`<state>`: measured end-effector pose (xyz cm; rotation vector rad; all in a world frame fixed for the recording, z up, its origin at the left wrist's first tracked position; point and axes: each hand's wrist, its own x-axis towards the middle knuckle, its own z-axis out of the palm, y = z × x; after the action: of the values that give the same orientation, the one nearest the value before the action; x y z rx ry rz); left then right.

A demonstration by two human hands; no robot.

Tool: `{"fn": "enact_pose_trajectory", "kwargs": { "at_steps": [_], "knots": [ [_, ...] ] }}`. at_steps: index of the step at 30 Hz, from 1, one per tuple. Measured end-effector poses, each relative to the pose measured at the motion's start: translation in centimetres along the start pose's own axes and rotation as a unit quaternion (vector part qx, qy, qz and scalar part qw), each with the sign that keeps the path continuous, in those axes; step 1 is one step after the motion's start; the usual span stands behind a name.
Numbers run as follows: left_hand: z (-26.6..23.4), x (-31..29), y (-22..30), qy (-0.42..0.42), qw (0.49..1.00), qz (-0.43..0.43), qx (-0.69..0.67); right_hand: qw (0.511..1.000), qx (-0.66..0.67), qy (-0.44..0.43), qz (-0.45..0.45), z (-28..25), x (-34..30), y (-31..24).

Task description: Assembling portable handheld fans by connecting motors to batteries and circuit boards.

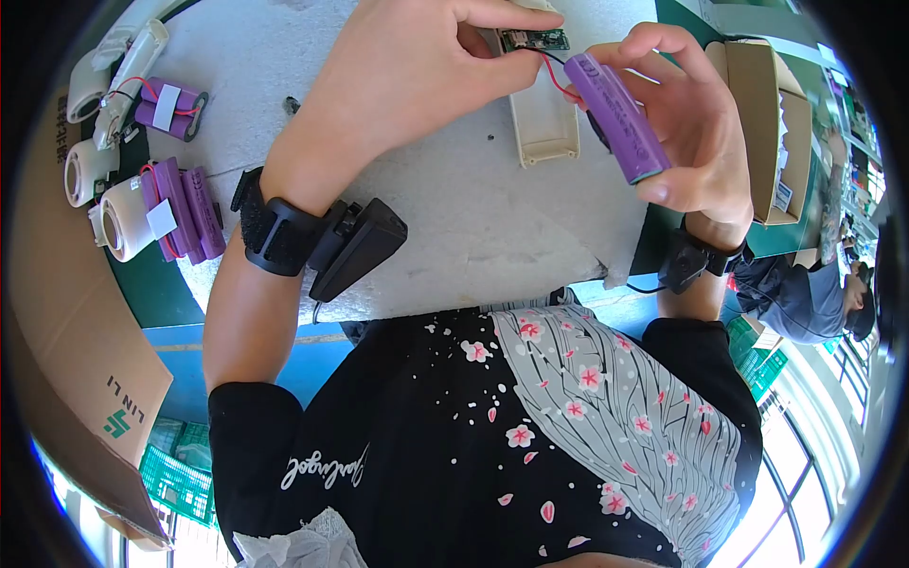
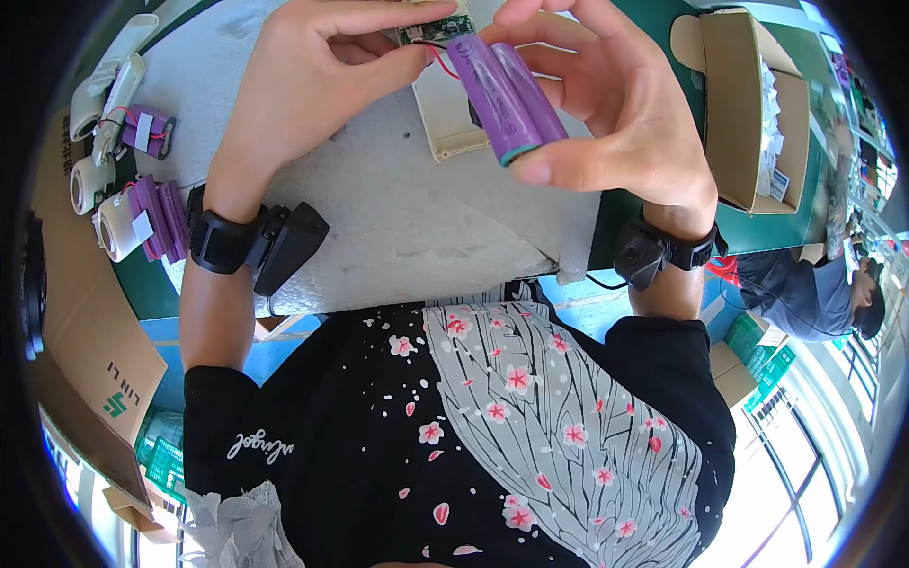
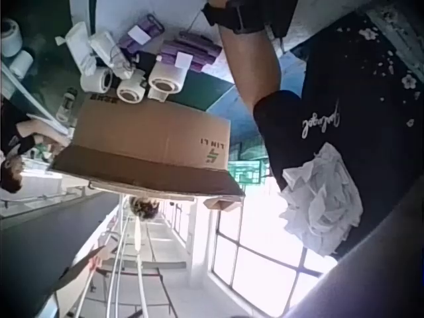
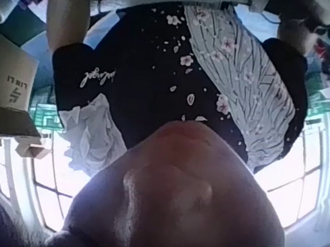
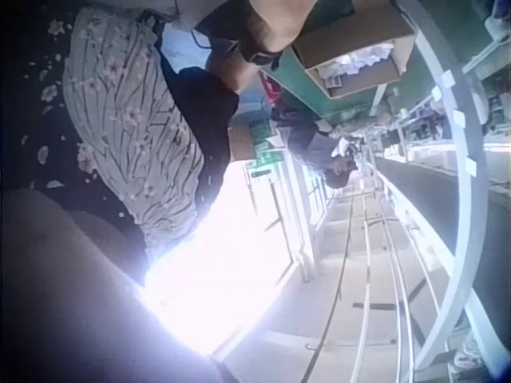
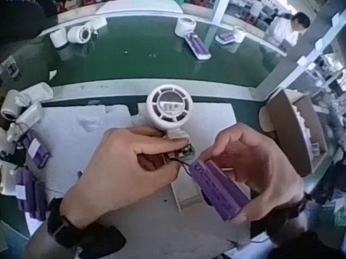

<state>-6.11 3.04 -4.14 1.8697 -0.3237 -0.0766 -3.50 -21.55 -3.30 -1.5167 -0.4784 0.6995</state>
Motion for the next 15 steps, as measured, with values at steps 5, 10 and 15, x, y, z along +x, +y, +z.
{"fn": "enact_pose_trajectory", "kwargs": {
  "at_steps": [5,10,15],
  "knots": [
    [-0.2,0.1,1.1,-0.006,1.0,-0.002,0.024,0.996,-0.061,-0.054,-0.026,0.0,-0.1,0.1],
    [-0.4,0.0,1.0,-0.01,1.0,0.009,0.022,0.98,-0.175,-0.055,-0.08,1.4,-0.1,-0.4],
    [-0.5,0.0,1.1,-0.019,0.999,0.013,0.029,0.934,-0.336,-0.052,-0.106,2.6,0.0,-1.3]
  ]
}}
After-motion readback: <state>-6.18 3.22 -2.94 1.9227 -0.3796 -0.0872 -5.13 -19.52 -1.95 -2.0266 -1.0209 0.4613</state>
